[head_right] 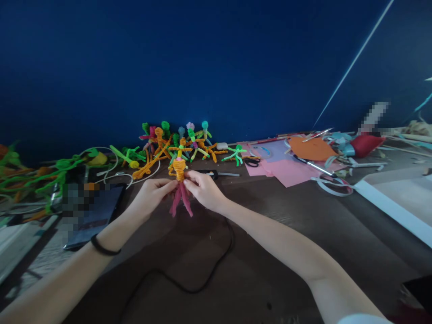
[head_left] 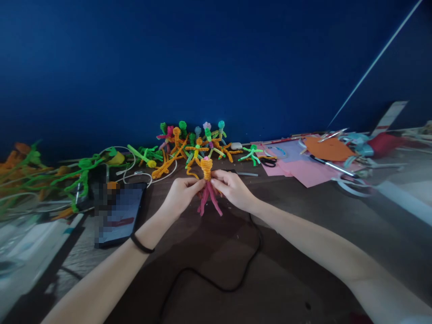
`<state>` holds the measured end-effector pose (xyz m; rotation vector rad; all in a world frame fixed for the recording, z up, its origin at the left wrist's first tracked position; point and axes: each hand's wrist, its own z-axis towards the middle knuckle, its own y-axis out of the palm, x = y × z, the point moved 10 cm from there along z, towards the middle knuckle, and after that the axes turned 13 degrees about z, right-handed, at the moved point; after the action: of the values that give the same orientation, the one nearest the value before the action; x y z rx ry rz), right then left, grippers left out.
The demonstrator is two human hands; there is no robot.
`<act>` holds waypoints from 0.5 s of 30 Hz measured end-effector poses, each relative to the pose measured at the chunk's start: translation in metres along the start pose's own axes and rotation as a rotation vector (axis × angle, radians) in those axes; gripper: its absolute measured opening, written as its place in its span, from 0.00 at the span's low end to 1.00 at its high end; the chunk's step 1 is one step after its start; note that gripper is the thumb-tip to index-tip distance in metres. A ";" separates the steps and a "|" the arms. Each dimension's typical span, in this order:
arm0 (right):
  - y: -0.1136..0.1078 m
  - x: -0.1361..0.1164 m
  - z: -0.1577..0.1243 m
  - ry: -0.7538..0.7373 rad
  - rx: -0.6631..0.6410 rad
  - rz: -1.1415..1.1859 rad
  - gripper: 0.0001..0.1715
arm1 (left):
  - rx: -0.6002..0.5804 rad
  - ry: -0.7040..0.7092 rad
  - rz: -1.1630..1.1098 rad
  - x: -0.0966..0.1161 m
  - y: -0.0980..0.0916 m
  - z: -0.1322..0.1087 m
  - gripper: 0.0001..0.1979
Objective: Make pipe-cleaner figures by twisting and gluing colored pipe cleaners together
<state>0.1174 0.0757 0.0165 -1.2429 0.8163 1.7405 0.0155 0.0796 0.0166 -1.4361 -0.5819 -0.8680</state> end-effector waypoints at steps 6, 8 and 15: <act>0.001 -0.002 0.000 -0.012 -0.006 -0.025 0.10 | -0.006 0.013 0.019 -0.001 0.000 0.000 0.15; 0.001 -0.002 0.000 -0.015 -0.006 -0.045 0.10 | -0.009 0.017 0.021 -0.001 0.000 -0.001 0.16; 0.002 -0.001 -0.001 -0.019 -0.006 -0.082 0.11 | -0.005 0.018 0.011 0.000 0.001 0.000 0.15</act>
<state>0.1165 0.0734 0.0170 -1.2445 0.7395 1.6881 0.0162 0.0799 0.0161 -1.4337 -0.5576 -0.8736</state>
